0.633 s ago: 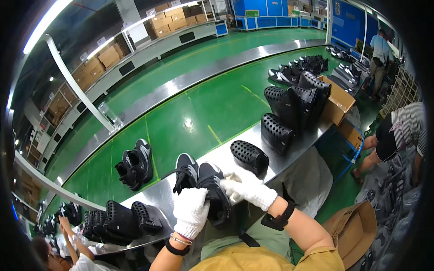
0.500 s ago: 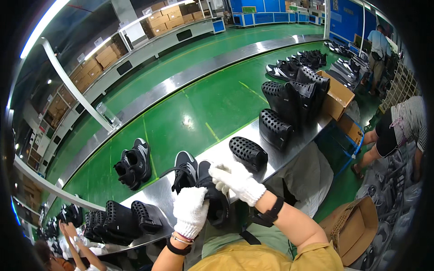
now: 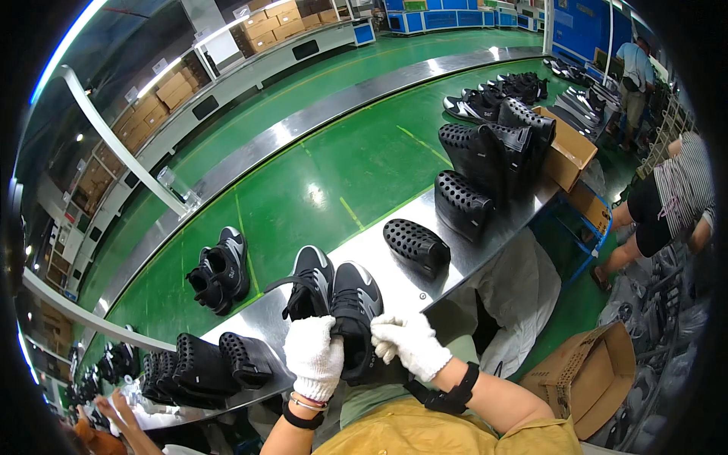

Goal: Inspecting and assembling shoe components on a production line.

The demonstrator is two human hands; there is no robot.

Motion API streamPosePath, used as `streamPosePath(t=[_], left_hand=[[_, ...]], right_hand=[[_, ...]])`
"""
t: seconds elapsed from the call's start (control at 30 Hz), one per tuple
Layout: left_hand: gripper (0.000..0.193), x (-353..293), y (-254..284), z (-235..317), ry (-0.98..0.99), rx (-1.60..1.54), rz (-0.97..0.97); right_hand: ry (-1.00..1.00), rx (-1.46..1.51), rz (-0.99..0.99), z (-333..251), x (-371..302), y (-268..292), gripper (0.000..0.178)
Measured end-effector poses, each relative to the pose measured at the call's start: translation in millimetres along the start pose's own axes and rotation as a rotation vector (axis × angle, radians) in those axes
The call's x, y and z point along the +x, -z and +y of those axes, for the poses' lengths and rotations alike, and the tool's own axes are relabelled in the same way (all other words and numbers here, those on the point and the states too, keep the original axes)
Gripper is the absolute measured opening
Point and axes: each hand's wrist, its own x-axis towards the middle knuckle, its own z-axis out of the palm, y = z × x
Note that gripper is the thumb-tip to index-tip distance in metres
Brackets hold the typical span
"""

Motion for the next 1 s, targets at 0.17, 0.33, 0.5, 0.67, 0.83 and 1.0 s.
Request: streamPosePath(t=[0.17,0.33,0.5,0.67,0.83,1.0], left_hand=[[0.031,2,-2,-1,-0.014,-0.006,0.013],[0.028,2,0,-2,0.009,0.003,0.014],[0.023,0,-1,3,0.037,-0.014,-0.005],[0.027,-9,27,2,-0.039,-0.117,0.043],[0.061,-57,69,-44,0.105,0.265,0.368],[0.068,-113,76,-113,0.522,0.270,0.182]], right_hand=[[-0.216,0.051,-0.182,-12,-5,16,0.019],[0.042,-0.570,-0.058,-30,-5,10,0.032],[0.764,-1.491,0.022,-7,3,-30,0.055],[0.802,-1.425,0.028,-45,42,-14,0.028],[0.892,-1.594,0.146,-89,45,-12,0.029],[1.259,-1.237,-0.167,-67,-7,-97,0.026]])
